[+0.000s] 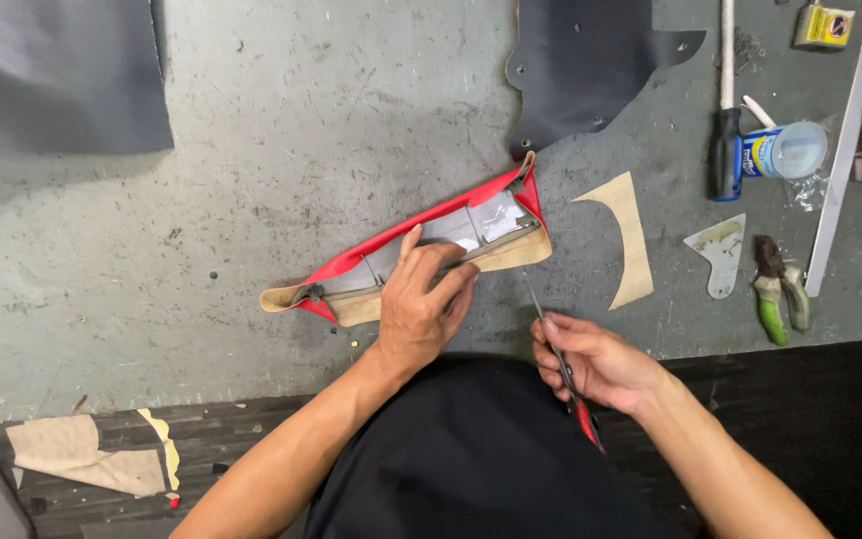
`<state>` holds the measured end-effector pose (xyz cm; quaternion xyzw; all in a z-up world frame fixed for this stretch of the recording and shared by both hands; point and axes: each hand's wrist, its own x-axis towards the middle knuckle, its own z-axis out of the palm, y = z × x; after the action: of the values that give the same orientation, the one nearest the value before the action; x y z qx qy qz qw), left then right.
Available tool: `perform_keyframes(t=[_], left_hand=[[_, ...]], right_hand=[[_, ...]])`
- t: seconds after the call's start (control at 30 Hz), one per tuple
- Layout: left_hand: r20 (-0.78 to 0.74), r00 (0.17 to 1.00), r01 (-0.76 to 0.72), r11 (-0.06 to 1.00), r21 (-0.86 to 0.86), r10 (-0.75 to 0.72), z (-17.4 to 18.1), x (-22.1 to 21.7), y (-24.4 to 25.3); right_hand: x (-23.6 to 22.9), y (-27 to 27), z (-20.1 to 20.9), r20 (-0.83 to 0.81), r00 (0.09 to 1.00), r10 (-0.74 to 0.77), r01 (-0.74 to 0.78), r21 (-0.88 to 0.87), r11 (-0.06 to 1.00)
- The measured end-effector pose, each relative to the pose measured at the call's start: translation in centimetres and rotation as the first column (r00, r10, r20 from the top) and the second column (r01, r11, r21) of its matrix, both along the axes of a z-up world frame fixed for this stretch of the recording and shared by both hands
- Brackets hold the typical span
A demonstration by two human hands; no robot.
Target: The person uses scissors to trim a red fabric cover around a contoured car interior panel. They repeatedly adjust the fabric, cut along the edges, and press the material into the panel's grooves to fit it precisely.
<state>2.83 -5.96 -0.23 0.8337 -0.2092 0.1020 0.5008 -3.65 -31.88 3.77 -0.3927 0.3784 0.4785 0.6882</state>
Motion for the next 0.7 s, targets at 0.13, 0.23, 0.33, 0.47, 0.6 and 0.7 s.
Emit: perform_keyframes(t=[0.13,0.23,0.33,0.47,0.6,0.7], left_hand=[[0.000,1.000,0.004,1.000,0.000,-0.004,-0.1,-0.1,-0.1],[0.004,1.000,0.022,1.000,0.002,-0.022,-0.1,-0.2,0.1],[-0.002,1.000,0.029,1.000,0.001,-0.029,-0.2,0.0,0.1],[-0.006,0.999,0.034,0.999,0.005,-0.033,-0.4,0.0,0.1],[-0.009,0.999,0.034,0.999,0.007,-0.034,-0.5,-0.3,0.3],[-0.004,0.999,0.035,0.999,0.000,-0.035,-0.5,-0.1,0.0]], right_hand=[[0.4,0.3,-0.4,-0.112,0.992,-0.057,0.078,0.194,0.978],[0.9,0.8,-0.2,-0.146,0.984,-0.099,0.128,0.208,0.970],[1.6,1.6,-0.1,-0.145,0.981,-0.131,0.161,0.219,0.962],[2.5,2.7,-0.1,-0.141,0.976,-0.166,0.195,0.228,0.954],[2.7,3.5,0.1,-0.156,0.963,-0.219,0.253,0.258,0.932],[2.9,3.6,0.3,-0.155,0.957,-0.244,0.279,0.270,0.922]])
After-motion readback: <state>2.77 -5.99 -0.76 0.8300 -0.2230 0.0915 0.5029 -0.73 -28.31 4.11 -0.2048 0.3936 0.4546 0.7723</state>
